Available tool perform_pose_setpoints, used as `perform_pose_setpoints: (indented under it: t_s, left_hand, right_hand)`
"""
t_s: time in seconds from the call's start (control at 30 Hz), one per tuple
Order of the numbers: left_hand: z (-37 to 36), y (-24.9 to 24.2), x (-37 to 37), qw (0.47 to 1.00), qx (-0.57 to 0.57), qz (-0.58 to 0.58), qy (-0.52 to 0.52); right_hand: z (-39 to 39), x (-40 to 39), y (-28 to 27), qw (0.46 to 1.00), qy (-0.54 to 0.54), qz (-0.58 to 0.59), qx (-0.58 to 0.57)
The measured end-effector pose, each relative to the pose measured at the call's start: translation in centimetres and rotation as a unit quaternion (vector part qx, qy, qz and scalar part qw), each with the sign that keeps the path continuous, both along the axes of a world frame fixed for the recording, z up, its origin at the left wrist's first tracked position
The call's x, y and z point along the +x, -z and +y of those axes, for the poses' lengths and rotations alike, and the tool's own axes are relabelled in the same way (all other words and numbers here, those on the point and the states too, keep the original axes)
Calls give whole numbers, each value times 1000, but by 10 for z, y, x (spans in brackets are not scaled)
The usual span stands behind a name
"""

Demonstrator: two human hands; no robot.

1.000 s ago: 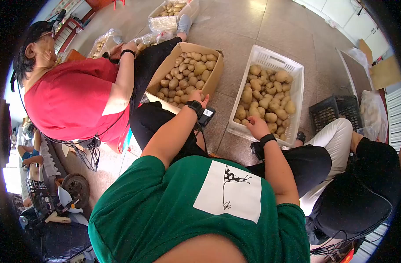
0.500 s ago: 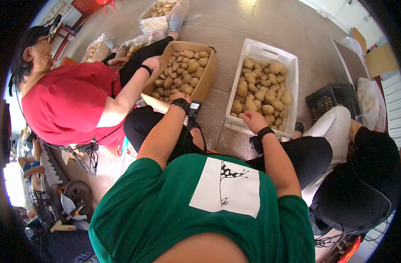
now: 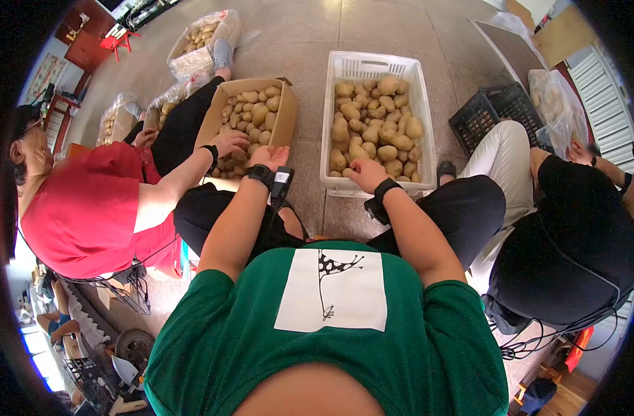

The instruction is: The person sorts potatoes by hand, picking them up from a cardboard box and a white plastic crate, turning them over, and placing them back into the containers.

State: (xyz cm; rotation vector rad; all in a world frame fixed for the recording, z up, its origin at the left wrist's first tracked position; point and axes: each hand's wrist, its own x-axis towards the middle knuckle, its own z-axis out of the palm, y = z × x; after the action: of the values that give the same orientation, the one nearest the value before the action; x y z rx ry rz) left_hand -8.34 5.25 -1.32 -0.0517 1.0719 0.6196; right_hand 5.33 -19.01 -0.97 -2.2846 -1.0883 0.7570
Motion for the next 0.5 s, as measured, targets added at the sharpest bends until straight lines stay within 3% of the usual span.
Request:
perform_pose_setpoints:
  t_s: [0.2,0.37,0.5]
  left_hand:
    - [-32,-14,20,989,24,-48,134]
    - [-47,-20,32,983,25,-38,176]
    - [-50,-11,40,980,24,-26,196]
  right_hand:
    - [1,5,-13,999,38,-4,26]
    - [7,15,-8,998,57,21,-12]
    - [10,17,-6,998,59,-38,-7]
